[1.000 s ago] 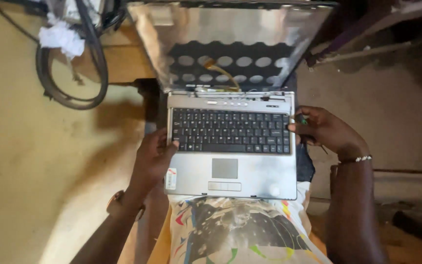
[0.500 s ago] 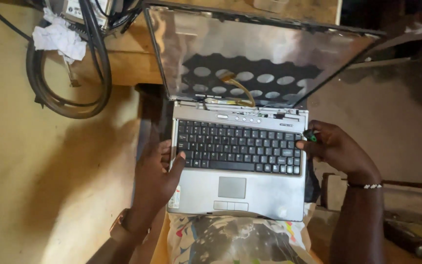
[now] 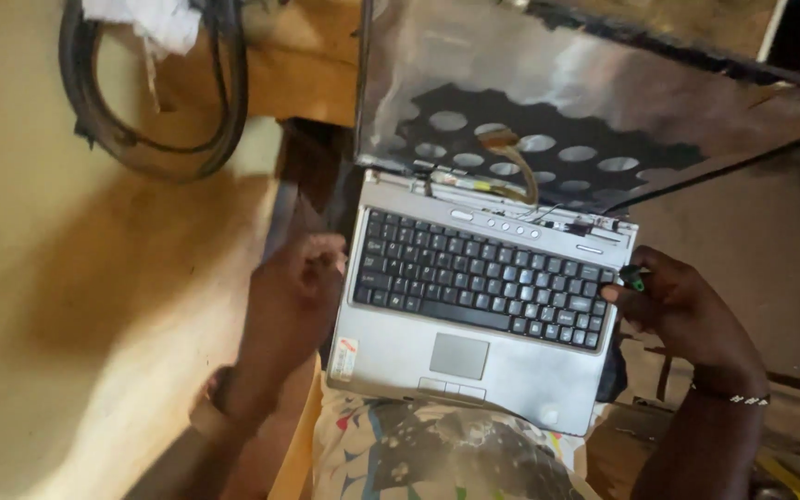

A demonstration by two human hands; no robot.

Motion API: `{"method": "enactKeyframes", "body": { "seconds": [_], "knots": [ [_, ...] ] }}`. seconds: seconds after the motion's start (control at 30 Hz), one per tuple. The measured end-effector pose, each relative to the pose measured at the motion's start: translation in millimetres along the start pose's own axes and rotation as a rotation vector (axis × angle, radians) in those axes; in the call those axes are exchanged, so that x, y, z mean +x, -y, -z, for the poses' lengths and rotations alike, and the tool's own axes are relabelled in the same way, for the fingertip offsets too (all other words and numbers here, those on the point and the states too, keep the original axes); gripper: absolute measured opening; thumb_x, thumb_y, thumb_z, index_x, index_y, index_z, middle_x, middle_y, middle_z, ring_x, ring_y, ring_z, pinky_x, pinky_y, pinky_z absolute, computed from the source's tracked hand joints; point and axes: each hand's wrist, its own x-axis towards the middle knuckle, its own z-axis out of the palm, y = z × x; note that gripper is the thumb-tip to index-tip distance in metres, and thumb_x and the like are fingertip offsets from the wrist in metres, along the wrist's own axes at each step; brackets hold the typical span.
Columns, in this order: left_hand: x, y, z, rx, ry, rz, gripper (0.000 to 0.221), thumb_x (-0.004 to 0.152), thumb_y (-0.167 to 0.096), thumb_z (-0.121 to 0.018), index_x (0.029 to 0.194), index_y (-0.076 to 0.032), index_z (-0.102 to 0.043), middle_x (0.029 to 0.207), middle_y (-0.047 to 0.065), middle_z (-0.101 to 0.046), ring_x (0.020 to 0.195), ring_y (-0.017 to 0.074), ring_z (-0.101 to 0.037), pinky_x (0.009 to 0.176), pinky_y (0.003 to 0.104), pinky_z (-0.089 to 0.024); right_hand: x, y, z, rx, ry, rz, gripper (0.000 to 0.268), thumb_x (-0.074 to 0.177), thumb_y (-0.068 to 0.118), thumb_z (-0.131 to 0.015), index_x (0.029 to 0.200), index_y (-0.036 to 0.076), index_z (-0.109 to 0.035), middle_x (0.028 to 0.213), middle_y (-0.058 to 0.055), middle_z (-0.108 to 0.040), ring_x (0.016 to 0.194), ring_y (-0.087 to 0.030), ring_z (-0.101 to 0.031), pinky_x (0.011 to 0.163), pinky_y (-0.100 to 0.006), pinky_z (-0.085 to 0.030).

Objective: Disassembling a laptop by removing the keyboard and internal metal frame using a screwdriver.

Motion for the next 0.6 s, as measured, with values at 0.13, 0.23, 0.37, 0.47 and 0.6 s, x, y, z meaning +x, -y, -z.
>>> {"method": "enactKeyframes", "body": {
  "seconds": [0.13,0.23,0.37,0.47,0.6],
  "knots": [
    [7.0,25.5,-3.5,-0.151,0.166,-0.137,0.038,0.081,-0.017,-0.047,0.118,-0.008,-0.05,0.106,0.007,-0.062,0.087,0.0153,-0.063,0.072,0.025,-0.049,1.2,-5.9,-0.7,-0.146,-0.072,-0.023,0.026,0.079,0.015,-0.064,0.097,0.002,-0.051,0.056,-0.013,-0.045,0.058,-0.022,-0.049,0.054,-0.035,-0.04],
    [8.5,23.3,-11.0,-0.266,0.098,-0.046,0.036,0.077,-0.012,-0.046,0.111,-0.007,-0.055,0.106,0.006,-0.06,0.088,0.0135,-0.059,0.077,0.026,-0.047,4.4,-14.3,1.7,-0.058,-0.02,0.057,0.02,0.08,0.009,-0.063,0.08,0.002,-0.045,0.059,-0.011,-0.042,0.053,-0.02,-0.039,0.049,-0.033,-0.034],
    [2.7,10.3,-12.0,-0.266,0.065,0.002,0.037,0.076,-0.013,-0.046,0.11,-0.005,-0.056,0.111,0.007,-0.06,0.098,0.0158,-0.059,0.083,0.026,-0.047,1.2,-12.8,0.5,-0.053,-0.054,-0.004,0.024,0.078,0.012,-0.063,0.094,0.003,-0.048,0.063,-0.009,-0.039,0.056,-0.021,-0.039,0.051,-0.032,-0.033],
    [1.2,11.7,-12.7,-0.268,0.015,-0.046,0.036,0.076,-0.01,-0.046,0.11,-0.004,-0.056,0.108,0.008,-0.061,0.093,0.0155,-0.061,0.079,0.026,-0.049,0.3,-11.7,-1.1,-0.029,-0.027,0.018,0.02,0.079,0.011,-0.063,0.088,0.003,-0.048,0.063,-0.009,-0.038,0.056,-0.021,-0.039,0.052,-0.033,-0.031],
    [4.7,19.3,-11.7,-0.157,0.044,0.003,0.022,0.073,-0.014,-0.051,0.093,-0.007,-0.059,0.09,0.004,-0.065,0.075,0.0131,-0.061,0.066,0.025,-0.049,2.1,-18.7,-1.8,-0.035,-0.008,0.07,0.015,0.08,0.009,-0.061,0.087,0.003,-0.048,0.063,-0.009,-0.043,0.055,-0.018,-0.037,0.05,-0.032,-0.032]
  ]
}}
